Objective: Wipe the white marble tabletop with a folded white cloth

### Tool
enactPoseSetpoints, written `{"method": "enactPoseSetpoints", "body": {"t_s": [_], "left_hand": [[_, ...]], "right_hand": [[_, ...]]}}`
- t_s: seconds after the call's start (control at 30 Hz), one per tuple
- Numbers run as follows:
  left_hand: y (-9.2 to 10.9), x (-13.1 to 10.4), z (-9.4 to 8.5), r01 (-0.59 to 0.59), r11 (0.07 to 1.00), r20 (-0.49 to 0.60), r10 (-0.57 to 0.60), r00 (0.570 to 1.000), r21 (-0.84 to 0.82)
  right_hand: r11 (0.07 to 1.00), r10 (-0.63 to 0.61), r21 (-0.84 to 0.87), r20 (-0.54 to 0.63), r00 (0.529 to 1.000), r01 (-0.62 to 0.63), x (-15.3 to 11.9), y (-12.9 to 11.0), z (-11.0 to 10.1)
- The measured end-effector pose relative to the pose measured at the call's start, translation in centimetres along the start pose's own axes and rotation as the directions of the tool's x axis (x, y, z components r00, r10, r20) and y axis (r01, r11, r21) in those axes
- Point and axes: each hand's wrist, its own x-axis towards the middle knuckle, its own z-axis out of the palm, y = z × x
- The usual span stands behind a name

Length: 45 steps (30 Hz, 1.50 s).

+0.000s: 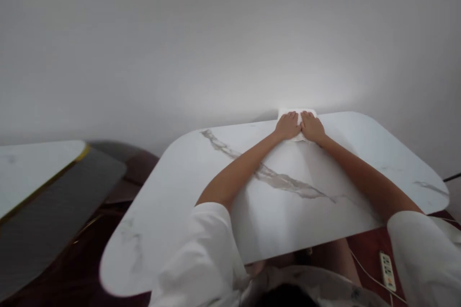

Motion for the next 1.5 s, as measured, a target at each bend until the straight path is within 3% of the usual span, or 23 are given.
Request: {"method": "enactPoseSetpoints", "body": {"t_s": [0.23, 0.4, 0.53, 0.63, 0.73, 0.83, 1.0, 1.13, 1.23, 1.3, 1.4, 1.5], "left_hand": [[-12.7, -10.3, -4.1, 0.183, 0.981, 0.002, -0.184, 0.983, 0.065], [-20.8, -16.7, -5.9, 0.271, 0.958, -0.005, -0.272, 0.962, 0.093], [-24.8, -21.7, -7.2, 0.324, 0.938, 0.015, -0.329, 0.944, 0.126], [-25.8, -25.3, -8.1, 0.367, 0.918, 0.030, -0.375, 0.926, 0.152], [-24.9, -28.8, -8.9, 0.383, 0.908, 0.043, -0.395, 0.918, 0.167], [-22.2, -32.6, -9.8, 0.390, 0.902, 0.039, -0.403, 0.914, 0.185], [-15.0, -39.7, -11.3, 0.471, 0.854, -0.004, -0.482, 0.876, 0.220], [-8.4, -43.8, -12.4, 0.532, 0.810, -0.049, -0.538, 0.841, 0.245], [-4.6, -44.3, -12.9, 0.533, 0.802, -0.032, -0.546, 0.837, 0.268], [-3.2, -43.3, -12.9, 0.518, 0.812, -0.010, -0.535, 0.845, 0.268], [-3.1, -40.5, -12.2, 0.509, 0.825, 0.002, -0.525, 0.851, 0.245], [-4.8, -37.2, -11.1, 0.521, 0.822, -0.035, -0.528, 0.848, 0.231]], "right_hand": [[0.968, -0.028, 0.249, -0.010, 1.000, 0.029, 3.8, -17.3, 0.0], [0.918, -0.088, 0.391, 0.028, 0.996, 0.070, 6.4, -27.0, 0.1], [0.879, -0.166, 0.460, 0.045, 0.985, 0.127, 6.8, -32.8, 0.4], [0.827, -0.222, 0.534, 0.019, 0.975, 0.178, 6.0, -35.7, 0.4], [0.802, -0.261, 0.558, 0.006, 0.965, 0.213, 3.5, -37.4, -0.5], [0.819, -0.320, 0.523, 0.071, 0.945, 0.238, -0.4, -37.9, -2.5], [0.779, -0.473, 0.502, 0.077, 0.877, 0.376, -8.2, -37.8, -6.1], [0.703, -0.576, 0.526, 0.023, 0.817, 0.480, -13.7, -36.8, -7.3], [0.650, -0.621, 0.544, -0.023, 0.784, 0.531, -16.1, -34.7, -7.5], [0.624, -0.632, 0.561, -0.048, 0.774, 0.544, -16.5, -32.9, -7.4], [0.625, -0.633, 0.556, -0.049, 0.772, 0.548, -15.2, -30.6, -6.8], [0.659, -0.613, 0.524, -0.041, 0.789, 0.539, -12.3, -29.3, -5.8]]}}
